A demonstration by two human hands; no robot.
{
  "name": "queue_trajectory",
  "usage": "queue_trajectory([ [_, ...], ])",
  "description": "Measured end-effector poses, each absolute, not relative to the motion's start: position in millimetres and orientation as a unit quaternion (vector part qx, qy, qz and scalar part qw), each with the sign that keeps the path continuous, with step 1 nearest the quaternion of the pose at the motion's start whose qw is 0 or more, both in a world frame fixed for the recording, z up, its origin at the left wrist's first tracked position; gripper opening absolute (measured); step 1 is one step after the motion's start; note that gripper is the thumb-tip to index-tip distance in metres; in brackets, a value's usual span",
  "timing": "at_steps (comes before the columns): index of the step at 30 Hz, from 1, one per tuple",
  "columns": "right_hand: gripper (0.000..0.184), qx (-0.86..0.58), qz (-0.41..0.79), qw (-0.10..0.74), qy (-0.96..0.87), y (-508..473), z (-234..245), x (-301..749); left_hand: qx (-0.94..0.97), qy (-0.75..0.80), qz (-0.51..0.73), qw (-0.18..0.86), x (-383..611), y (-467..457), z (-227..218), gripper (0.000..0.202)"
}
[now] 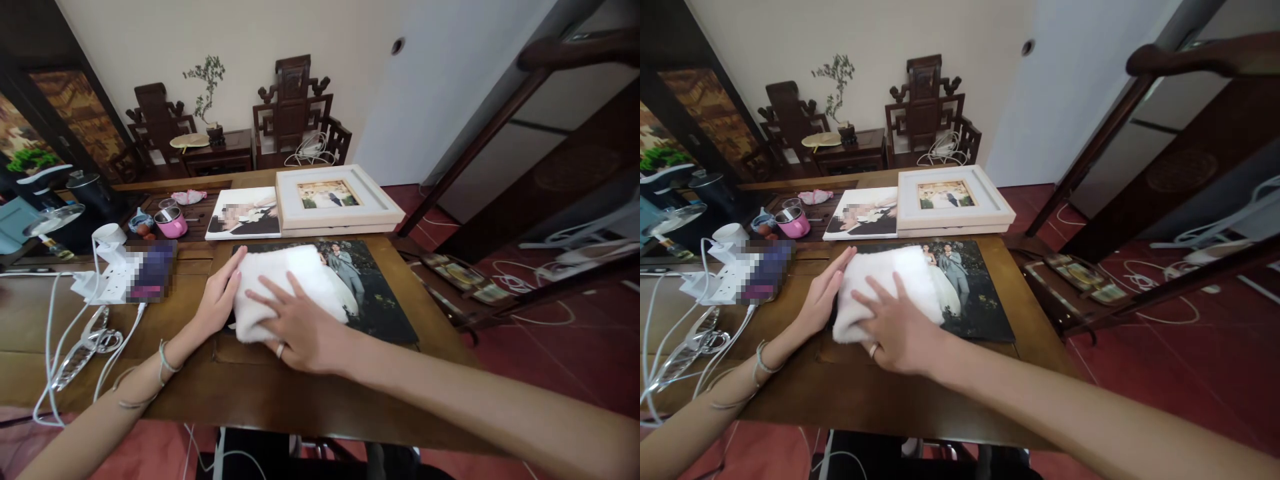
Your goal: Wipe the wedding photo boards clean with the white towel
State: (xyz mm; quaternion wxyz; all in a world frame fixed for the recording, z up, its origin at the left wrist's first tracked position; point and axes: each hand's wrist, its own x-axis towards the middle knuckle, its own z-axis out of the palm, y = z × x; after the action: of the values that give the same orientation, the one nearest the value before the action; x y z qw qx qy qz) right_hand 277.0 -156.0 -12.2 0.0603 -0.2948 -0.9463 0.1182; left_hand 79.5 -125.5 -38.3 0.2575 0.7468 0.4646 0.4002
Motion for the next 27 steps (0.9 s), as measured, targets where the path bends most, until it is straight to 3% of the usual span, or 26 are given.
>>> queue_trajectory([
  [6, 0.04, -0.18, 0.204, 0.071, -0.96, -185, -7, 313, 0.791, 0.48, 0.317, 0.207, 83, -128, -43, 0.051],
  [10, 0.026, -0.243, 0.17, 0.092, -0.951, -179, -13, 347, 0.835, 0.473, 0.209, 0.191, 87, -131, -46, 0.048],
  [12, 0.029, -0.307, 0.143, 0.112, -0.934, -167, -18, 353, 0.845, 0.469, 0.188, 0.178, 87, -131, -47, 0.045],
  [18, 0.04, -0.462, 0.21, 0.169, -0.845, -116, -9, 312, 0.85, 0.46, 0.198, 0.164, 86, -129, -50, 0.041],
  [27, 0.034, -0.388, 0.307, 0.173, -0.852, -65, 12, 246, 0.864, 0.436, 0.219, 0.123, 83, -124, -54, 0.037],
])
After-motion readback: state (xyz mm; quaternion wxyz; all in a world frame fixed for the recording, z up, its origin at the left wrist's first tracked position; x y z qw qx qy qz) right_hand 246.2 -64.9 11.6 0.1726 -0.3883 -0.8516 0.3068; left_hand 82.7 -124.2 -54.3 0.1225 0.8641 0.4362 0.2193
